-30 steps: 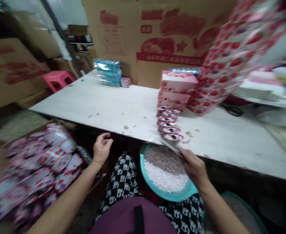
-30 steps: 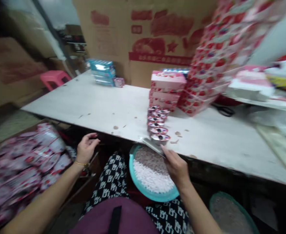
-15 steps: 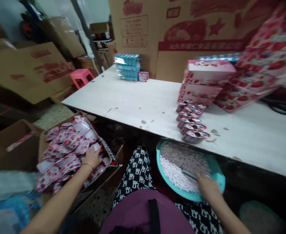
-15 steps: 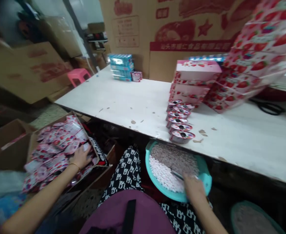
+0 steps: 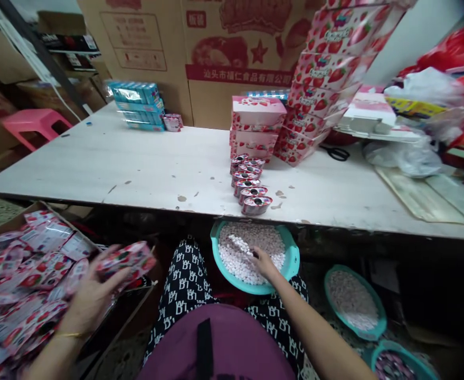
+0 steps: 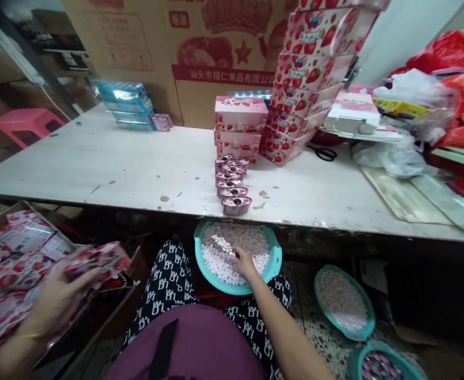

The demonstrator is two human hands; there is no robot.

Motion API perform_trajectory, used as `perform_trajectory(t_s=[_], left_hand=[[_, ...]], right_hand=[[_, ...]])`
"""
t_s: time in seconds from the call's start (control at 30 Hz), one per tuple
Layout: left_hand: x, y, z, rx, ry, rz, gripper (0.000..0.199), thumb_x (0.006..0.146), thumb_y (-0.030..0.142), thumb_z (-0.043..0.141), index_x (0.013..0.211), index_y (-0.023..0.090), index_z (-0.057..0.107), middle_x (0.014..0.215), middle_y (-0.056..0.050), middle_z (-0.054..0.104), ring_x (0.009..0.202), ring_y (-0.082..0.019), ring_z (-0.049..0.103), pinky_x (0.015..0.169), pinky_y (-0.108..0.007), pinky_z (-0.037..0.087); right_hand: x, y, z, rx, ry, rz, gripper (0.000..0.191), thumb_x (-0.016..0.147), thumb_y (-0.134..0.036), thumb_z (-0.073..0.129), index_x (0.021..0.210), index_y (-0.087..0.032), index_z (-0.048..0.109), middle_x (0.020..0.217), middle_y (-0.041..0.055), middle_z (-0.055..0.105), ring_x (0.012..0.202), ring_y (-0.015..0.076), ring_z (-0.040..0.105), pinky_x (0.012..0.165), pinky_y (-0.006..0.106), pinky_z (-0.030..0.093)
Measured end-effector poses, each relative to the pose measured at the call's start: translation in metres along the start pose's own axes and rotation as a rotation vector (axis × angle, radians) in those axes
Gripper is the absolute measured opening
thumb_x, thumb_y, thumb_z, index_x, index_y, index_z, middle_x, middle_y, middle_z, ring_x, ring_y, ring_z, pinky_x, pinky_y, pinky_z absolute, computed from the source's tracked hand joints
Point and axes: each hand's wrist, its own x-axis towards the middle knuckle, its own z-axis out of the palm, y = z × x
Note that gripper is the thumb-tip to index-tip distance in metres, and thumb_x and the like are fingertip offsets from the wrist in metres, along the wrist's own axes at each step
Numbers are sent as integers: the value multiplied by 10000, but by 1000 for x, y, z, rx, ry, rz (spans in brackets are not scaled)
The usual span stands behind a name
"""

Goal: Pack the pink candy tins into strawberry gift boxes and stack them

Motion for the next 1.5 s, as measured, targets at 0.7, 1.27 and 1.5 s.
perform_trajectory(t_s=[0.7, 1.27, 1.5], left_hand=[[5, -19, 268, 295, -572, 666, 362, 639, 46, 540, 979, 170, 553, 957, -56, 587, 916, -185, 546, 823, -318, 432], [21, -29, 244, 348, -488, 711, 416, 650, 28, 471, 1033, 184, 509, 1022, -61, 545, 986, -192, 510, 894, -342, 402], [27, -26, 211, 291, -373, 617, 322, 714, 149, 523, 1031, 201, 506, 997, -42, 558, 928, -180, 545, 839, -319, 433]], right_hand=[[-43, -92, -122, -713, -126, -69, 289, 820, -308, 425, 1025, -237, 616, 1006, 74, 645, 951, 229, 588, 800, 345, 440], [-35, -50, -97, -778, -98, 157, 283, 808, -142, 404, 1049, -173, 548, 980, 132, 612, 910, 222, 586, 779, 327, 406], [14, -19, 12, -429, -131, 148, 383, 806, -185, 426, 1183, -192, 490, 1074, 89, 615, 971, 192, 576, 806, 288, 421]])
